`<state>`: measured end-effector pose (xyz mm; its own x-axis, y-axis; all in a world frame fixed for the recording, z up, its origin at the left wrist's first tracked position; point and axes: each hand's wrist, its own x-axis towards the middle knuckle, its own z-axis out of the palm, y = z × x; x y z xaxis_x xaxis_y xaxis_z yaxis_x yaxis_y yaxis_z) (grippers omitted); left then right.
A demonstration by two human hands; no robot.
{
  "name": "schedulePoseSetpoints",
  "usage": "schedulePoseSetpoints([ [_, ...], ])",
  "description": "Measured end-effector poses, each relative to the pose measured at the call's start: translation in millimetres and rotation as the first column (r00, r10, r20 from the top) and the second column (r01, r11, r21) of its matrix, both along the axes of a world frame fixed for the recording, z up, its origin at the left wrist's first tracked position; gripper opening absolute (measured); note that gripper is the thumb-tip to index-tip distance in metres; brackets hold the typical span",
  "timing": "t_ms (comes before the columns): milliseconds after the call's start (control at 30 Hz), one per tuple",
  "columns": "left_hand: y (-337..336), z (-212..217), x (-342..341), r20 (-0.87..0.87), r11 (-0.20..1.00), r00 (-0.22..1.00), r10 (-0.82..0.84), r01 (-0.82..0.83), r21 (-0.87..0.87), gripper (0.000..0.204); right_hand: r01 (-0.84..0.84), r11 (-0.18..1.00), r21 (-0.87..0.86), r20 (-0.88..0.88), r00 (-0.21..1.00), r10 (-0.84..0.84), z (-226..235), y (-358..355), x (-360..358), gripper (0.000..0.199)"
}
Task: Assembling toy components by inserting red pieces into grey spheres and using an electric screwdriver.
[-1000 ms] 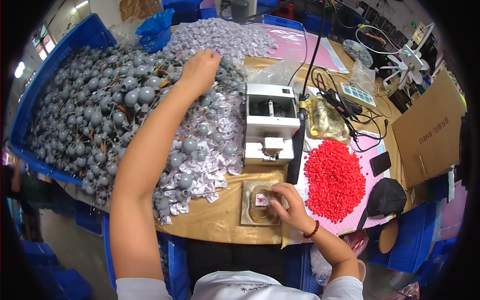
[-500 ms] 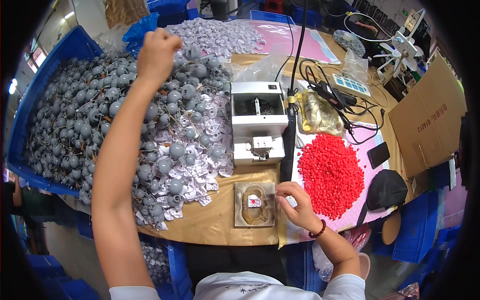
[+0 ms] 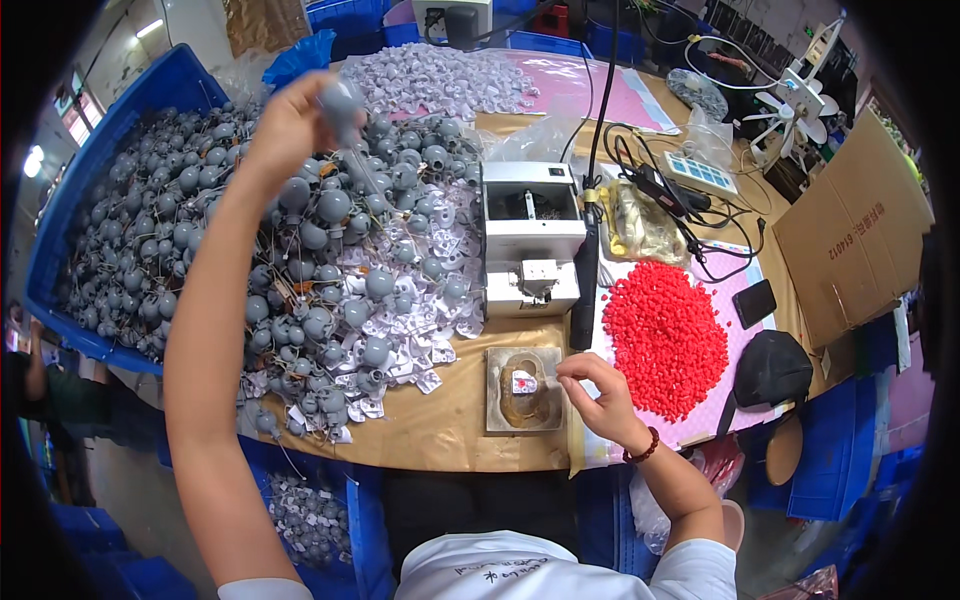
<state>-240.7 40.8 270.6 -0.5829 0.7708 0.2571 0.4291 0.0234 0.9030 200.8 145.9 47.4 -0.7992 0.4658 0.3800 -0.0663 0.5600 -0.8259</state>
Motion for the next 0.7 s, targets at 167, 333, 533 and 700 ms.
schedulePoseSetpoints([
  [167,-11.4,-26.5,12.7,0.214,0.985,0.964,-0.156,0.168,-0.037,0.016,-0.059,0.998,0.016,0.024,0.998,0.059,5.5,-5.0,2.8,0.014],
  [333,-21.2,-0.2,59.4,0.490,0.925,0.795,-0.359,0.232,0.301,0.028,-0.048,0.999,0.002,0.055,0.997,0.048,14.8,-5.8,8.7,0.014],
  [533,-21.3,8.2,46.8,0.321,0.946,0.897,-0.304,0.245,0.210,0.027,-0.041,0.999,0.011,0.053,0.998,0.040,11.1,-5.0,9.2,0.014],
  [700,-17.2,-18.3,-4.7,-0.572,0.820,0.816,0.089,-0.386,-0.422,0.034,-0.086,0.996,-0.009,0.047,0.995,0.087,6.9,-6.9,2.5,0.014],
])
